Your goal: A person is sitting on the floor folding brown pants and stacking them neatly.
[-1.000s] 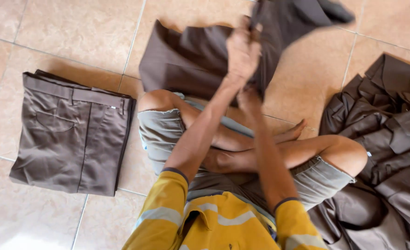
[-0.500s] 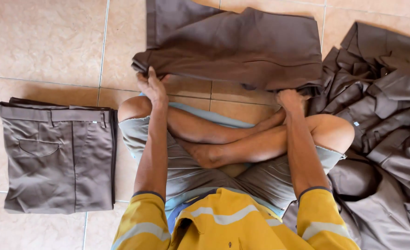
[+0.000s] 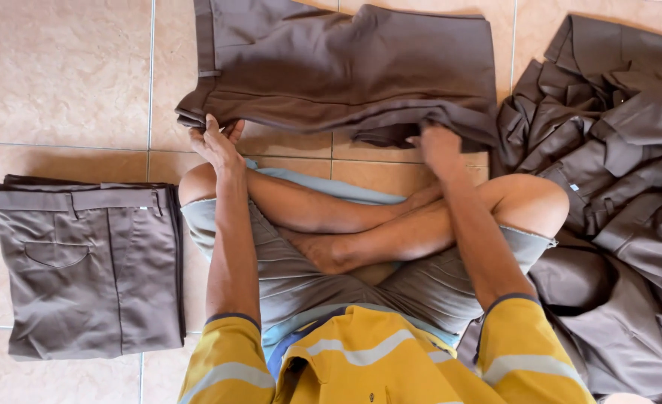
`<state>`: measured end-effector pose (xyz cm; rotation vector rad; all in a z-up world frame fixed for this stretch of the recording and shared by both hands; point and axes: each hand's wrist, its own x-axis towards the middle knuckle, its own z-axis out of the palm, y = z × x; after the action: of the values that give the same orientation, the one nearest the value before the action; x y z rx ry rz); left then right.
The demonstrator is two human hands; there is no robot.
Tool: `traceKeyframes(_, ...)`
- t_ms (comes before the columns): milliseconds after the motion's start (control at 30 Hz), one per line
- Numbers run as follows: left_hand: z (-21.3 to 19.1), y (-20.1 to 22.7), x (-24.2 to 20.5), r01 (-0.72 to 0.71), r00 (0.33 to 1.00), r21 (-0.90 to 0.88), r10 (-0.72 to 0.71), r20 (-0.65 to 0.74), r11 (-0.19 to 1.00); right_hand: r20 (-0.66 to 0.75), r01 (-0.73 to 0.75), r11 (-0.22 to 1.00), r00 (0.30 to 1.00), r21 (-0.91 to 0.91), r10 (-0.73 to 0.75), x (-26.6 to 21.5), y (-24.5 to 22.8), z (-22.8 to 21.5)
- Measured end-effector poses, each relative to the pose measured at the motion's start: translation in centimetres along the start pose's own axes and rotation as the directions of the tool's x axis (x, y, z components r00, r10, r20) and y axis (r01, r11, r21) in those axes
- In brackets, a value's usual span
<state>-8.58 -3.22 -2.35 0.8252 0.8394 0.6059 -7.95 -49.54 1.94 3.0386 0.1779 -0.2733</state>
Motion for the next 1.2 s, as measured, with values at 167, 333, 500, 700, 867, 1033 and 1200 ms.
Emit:
traceKeyframes(167,0.4,0.8,-1.6,-0.006,1.000,-0.048,0.005,-0.021,0.999,-0.117,0.325,0.940,0.935,-0.101,-0.336,4.7,3.7,11.5)
traceKeyframes(333,0.5,1.0,-1.4,0.021,0.999,-0.072,-0.023,-0.033,0.997,0.062,-0.123,0.928,0.986,-0.352,0.154,5.9,11.5,9.2)
traceKeyframes(500,0.2,-0.9,-0.9,0.005,1.000,-0.065,-0.004,0.014,0.998,0.096,-0.221,0.927,0.961,-0.303,0.260,2.3,8.8,5.8)
traceKeyframes(700,0.1,-1.3,-0.9,-0.003,1.000,-0.083,0.002,-0.015,0.997,-0.154,0.160,0.987,0.975,-0.029,-0.162,-2.0,-1.9,-0.4)
traceKeyframes(867,-0.1,-1.5,-0.4,0.002,1.000,-0.043,-0.002,0.020,0.999,-0.466,0.338,0.941,0.832,-0.003,-0.300,0.7,-4.7,-3.0)
traceKeyframes(1033,-0.4,-2.2,0.1,-0.042,0.999,-0.049,0.042,-0.002,0.998,-0.333,0.270,0.952,0.919,0.141,-0.211,4.5,-1.3,3.8)
traceKeyframes(1200,0.0,-1.6,-0.4,-0.048,0.999,-0.024,0.048,0.007,0.999,-0.436,0.377,0.893,0.866,0.247,-0.245,3.7,-1.0,1.8)
